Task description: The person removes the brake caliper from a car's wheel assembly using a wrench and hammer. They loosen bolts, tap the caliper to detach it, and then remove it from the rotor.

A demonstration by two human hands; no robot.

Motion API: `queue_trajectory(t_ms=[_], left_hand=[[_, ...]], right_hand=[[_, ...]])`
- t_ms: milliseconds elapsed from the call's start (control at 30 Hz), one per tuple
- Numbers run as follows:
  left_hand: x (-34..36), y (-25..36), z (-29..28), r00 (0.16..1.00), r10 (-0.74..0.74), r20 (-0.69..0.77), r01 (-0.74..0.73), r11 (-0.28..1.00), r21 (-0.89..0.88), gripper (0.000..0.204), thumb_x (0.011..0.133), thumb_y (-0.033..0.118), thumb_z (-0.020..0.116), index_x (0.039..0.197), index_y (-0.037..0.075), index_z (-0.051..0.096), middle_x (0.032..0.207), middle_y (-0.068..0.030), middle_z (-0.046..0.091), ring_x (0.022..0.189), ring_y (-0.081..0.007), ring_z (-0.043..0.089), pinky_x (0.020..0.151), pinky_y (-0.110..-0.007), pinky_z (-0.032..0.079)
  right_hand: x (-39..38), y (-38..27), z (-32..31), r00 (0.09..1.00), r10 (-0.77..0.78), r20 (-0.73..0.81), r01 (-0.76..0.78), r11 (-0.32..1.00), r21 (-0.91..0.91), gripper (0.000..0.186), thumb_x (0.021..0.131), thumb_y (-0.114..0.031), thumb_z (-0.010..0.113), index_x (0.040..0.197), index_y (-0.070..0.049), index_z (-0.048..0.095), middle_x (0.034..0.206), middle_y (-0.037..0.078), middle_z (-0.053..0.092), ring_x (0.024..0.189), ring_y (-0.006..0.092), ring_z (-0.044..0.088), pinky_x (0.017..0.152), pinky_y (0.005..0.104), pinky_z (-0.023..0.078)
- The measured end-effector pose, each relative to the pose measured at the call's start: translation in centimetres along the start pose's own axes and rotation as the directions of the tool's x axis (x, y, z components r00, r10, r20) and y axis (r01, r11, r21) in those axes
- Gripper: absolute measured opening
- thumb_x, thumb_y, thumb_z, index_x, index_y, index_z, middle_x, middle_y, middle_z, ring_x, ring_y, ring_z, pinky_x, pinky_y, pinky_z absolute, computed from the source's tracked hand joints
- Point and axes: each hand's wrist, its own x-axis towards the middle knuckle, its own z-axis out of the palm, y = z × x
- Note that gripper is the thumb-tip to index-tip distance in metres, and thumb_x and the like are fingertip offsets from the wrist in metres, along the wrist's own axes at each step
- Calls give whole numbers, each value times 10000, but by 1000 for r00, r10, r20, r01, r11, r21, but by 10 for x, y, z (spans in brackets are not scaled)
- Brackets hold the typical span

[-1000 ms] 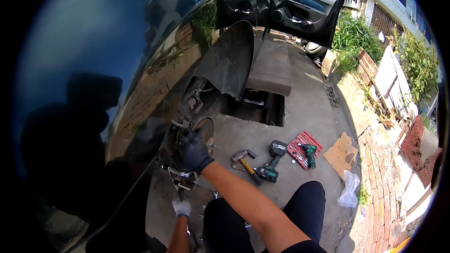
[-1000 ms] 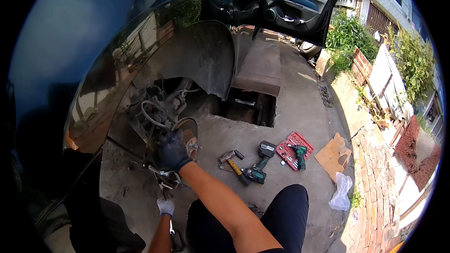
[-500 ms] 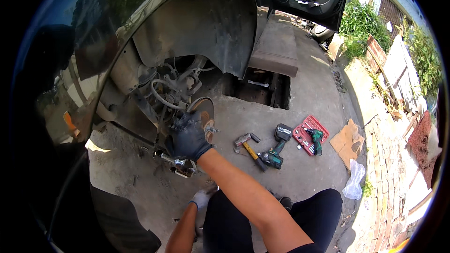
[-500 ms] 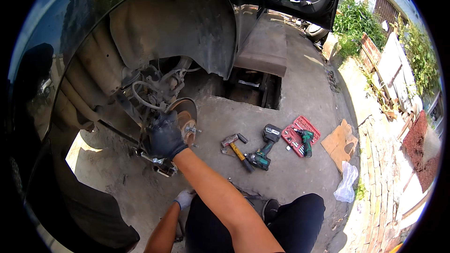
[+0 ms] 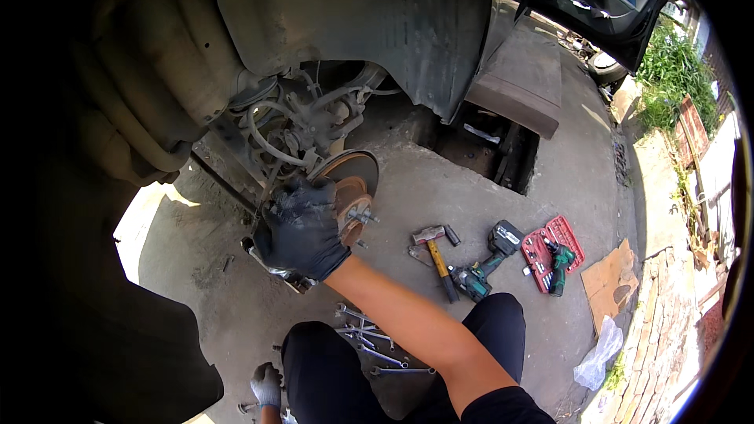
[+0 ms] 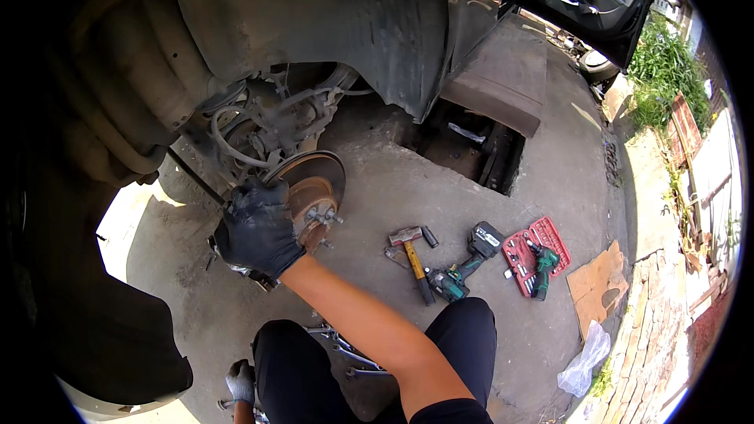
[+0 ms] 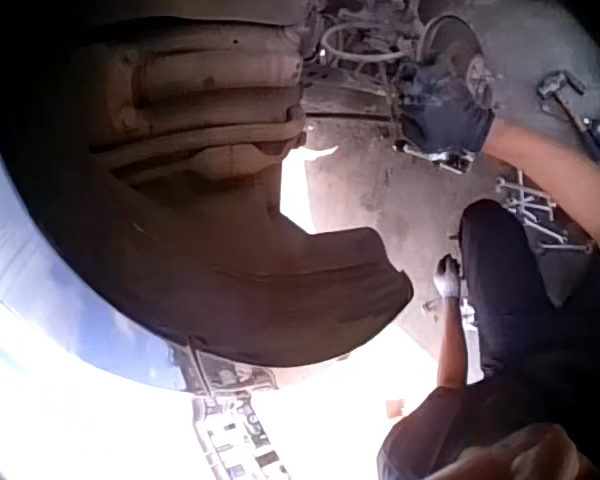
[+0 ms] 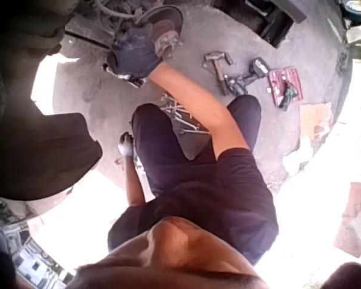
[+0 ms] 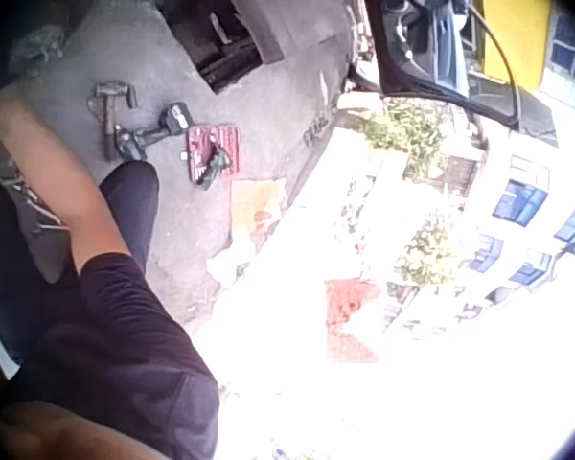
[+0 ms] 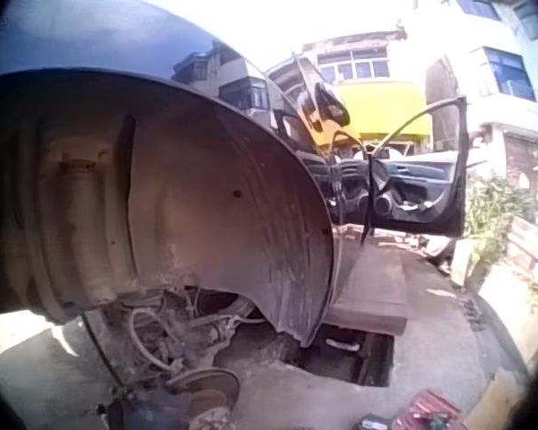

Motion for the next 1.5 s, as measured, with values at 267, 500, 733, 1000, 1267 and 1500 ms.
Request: queue_trajectory(t_ms=[267, 500, 733, 1000, 1267, 1500], left_hand=[[-50, -110, -94, 972, -61, -227, -87, 802, -591, 329, 1024, 183, 658, 1231, -56, 747, 1103, -160, 823, 968, -262, 772, 893, -393, 607], [-154, -120, -79, 863, -234, -448, 215, 972, -94, 358, 1013, 225, 681, 1241, -42, 748, 1087, -181, 819, 971, -284, 783, 894, -410, 615], [-183, -136, -69, 717, -116, -688, 434, 846, 310, 545, 907, 323, 795, 1328, -15, 717, 1118, -247, 790, 1029, -382, 780, 941, -462, 612], [-137, -55, -25, 628, -174, -759, 749, 400, 528, 1058, 733, 680, 883, 1524, 57, 561, 1406, -192, 650, 1336, -385, 603, 1097, -494, 522], [-125, -84, -26, 663, -154, -732, 682, 527, 507, 904, 776, 650, 869, 1414, 61, 618, 1244, -161, 695, 1178, -356, 669, 971, -482, 565], [-134, -86, -73, 786, 56, -616, 366, 762, 535, 777, 814, 624, 857, 1318, 64, 668, 1102, -133, 735, 1039, -332, 727, 860, -471, 602]], right_hand=[[2, 16, 1, 993, -82, -85, 94, 983, 160, 258, 797, -339, 720, 728, -91, 712, 809, 113, 668, 916, 321, 629, 731, 542, 402], [5, 11, -4, 970, -188, -152, 203, 976, 84, 271, 816, -342, 720, 705, -95, 722, 819, 110, 699, 916, 324, 651, 739, 498, 423], [3, 0, 4, 977, -181, -109, 177, 983, -40, 272, 776, -349, 777, 685, -105, 698, 790, 122, 674, 921, 379, 672, 838, 517, 435], [-2, 2, 4, 971, -228, -73, 218, 968, -123, 328, 779, -425, 750, 769, -97, 749, 899, 150, 708, 990, 402, 661, 864, 551, 406], [-1, 10, 9, 971, -219, -92, 216, 975, -49, 334, 813, -404, 727, 730, -82, 750, 853, 140, 707, 935, 376, 659, 772, 540, 431], [3, 2, 0, 985, -161, -57, 164, 986, 38, 283, 777, -385, 756, 728, -113, 700, 834, 93, 666, 990, 356, 639, 852, 522, 392]])
